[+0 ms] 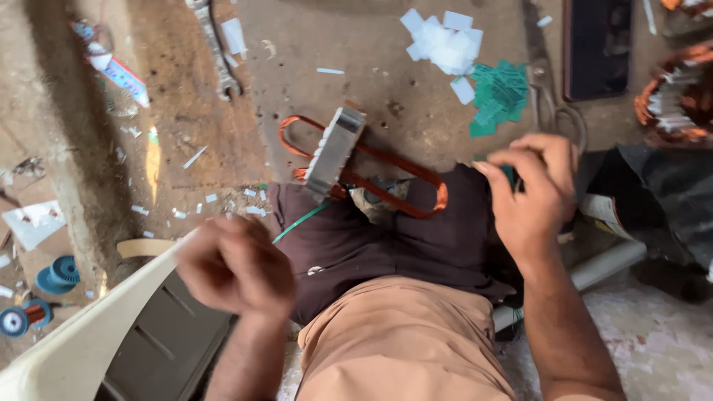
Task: The recorder is winding and insulating a motor stator, using strips of insulation and copper wire.
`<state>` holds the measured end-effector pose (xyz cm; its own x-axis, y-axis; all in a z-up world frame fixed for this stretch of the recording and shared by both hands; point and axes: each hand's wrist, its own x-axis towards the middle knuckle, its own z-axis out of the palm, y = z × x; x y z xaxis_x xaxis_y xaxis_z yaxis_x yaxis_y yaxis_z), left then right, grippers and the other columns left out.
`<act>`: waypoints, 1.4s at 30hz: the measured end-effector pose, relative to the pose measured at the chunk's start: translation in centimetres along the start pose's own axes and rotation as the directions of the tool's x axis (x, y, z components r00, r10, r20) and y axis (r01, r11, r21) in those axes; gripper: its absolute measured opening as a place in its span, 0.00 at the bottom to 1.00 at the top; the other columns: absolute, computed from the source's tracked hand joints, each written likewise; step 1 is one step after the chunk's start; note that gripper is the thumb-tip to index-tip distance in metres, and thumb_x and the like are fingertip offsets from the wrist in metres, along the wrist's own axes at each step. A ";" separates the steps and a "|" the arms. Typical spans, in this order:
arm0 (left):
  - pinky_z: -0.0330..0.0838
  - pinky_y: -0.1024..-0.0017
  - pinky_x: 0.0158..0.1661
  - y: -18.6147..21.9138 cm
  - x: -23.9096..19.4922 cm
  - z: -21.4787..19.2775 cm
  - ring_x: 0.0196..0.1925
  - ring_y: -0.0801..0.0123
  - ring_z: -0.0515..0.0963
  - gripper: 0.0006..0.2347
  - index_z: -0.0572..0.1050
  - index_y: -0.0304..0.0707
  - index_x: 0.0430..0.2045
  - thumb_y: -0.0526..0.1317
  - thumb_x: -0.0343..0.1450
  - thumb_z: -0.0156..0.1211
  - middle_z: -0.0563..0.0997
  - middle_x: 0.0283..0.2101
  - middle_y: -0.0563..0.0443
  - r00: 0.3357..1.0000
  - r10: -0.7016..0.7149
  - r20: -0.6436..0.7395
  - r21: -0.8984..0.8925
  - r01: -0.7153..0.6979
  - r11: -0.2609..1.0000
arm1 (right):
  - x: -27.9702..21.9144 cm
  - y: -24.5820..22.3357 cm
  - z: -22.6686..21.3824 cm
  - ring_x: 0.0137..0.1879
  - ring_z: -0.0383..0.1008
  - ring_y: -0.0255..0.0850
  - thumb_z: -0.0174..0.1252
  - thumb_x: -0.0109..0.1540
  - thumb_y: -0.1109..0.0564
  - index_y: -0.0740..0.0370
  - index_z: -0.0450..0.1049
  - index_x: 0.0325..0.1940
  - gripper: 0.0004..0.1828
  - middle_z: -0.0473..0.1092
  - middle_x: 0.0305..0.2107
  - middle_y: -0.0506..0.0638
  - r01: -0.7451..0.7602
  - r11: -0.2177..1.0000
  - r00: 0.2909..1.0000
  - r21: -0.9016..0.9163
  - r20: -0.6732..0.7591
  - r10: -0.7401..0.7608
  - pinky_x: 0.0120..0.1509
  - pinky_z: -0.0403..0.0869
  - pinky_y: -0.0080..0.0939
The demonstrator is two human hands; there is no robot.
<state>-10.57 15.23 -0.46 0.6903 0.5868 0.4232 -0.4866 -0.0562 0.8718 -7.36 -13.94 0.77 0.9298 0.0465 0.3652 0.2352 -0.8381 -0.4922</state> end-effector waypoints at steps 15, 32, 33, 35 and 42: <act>0.79 0.75 0.44 3.5 0.7 1.4 0.41 0.72 0.83 0.05 0.82 0.28 0.40 0.29 0.72 0.67 0.84 0.41 0.46 0.488 -0.594 0.640 0.261 0.589 0.765 | -1.1 -7.6 0.7 0.41 0.81 0.44 0.72 0.54 0.68 0.68 0.78 0.46 0.17 0.77 0.36 0.56 0.056 0.807 0.973 0.588 0.148 -0.176 0.45 0.78 0.38; 0.72 0.77 0.30 -2.4 6.7 -0.7 0.28 0.74 0.77 0.04 0.77 0.31 0.40 0.27 0.77 0.55 0.84 0.40 0.48 0.836 -0.424 0.349 0.297 0.330 0.896 | 2.4 -8.9 6.3 0.47 0.77 0.47 0.70 0.60 0.65 0.66 0.80 0.45 0.11 0.75 0.40 0.55 -0.040 0.907 0.988 0.419 0.149 -0.026 0.51 0.75 0.43; 0.73 0.77 0.30 -3.4 7.0 -0.6 0.28 0.72 0.78 0.06 0.79 0.30 0.39 0.25 0.77 0.54 0.86 0.46 0.46 0.758 -0.408 0.508 0.404 0.209 0.891 | 2.2 -8.9 6.8 0.48 0.76 0.48 0.70 0.60 0.64 0.65 0.80 0.45 0.10 0.74 0.39 0.54 -0.035 0.917 0.990 0.398 0.138 -0.022 0.51 0.74 0.45; 0.76 0.73 0.39 -3.8 7.7 0.2 0.38 0.67 0.82 0.07 0.80 0.30 0.42 0.25 0.75 0.57 0.85 0.47 0.45 0.703 -0.335 0.627 0.412 0.065 0.909 | 2.5 -9.0 6.7 0.47 0.75 0.49 0.69 0.60 0.63 0.65 0.80 0.44 0.09 0.74 0.39 0.54 -0.027 0.928 0.986 0.372 0.163 -0.037 0.51 0.74 0.47; 0.80 0.67 0.49 -4.6 8.7 0.7 0.48 0.59 0.86 0.13 0.81 0.32 0.40 0.22 0.64 0.59 0.84 0.45 0.45 0.526 -0.346 0.777 0.437 -0.055 0.898 | 3.3 -9.2 6.9 0.43 0.73 0.50 0.70 0.59 0.60 0.63 0.81 0.41 0.08 0.75 0.36 0.51 -0.033 0.951 0.973 0.308 0.226 -0.039 0.47 0.71 0.49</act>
<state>-1.97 19.96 -0.60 0.9475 -0.2995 0.1124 -0.2408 -0.4364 0.8670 -4.52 -2.30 1.04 0.9598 0.2008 0.1962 0.2799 -0.6310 -0.7236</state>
